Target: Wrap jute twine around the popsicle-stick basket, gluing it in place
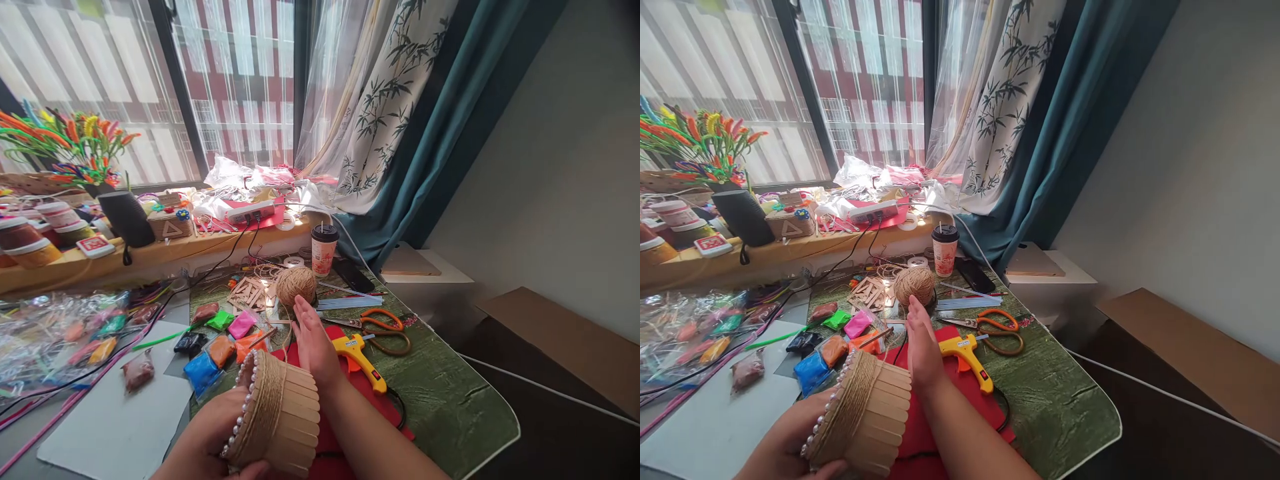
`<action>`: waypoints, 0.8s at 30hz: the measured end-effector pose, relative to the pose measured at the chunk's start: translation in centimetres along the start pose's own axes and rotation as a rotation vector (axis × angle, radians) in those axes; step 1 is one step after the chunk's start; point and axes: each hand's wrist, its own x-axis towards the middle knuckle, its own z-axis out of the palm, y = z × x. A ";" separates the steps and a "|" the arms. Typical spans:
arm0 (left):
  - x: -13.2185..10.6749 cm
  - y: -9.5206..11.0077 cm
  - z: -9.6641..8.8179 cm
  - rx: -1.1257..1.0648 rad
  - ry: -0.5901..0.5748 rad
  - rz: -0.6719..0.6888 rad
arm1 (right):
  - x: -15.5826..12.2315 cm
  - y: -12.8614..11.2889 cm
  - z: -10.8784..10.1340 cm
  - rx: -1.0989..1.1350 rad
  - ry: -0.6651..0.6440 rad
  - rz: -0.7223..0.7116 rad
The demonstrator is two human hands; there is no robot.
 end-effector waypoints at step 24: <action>0.0 -1.2 -0.8 0.123 -0.130 -0.085 | -1.5 -1.7 0.5 -0.090 -0.561 0.473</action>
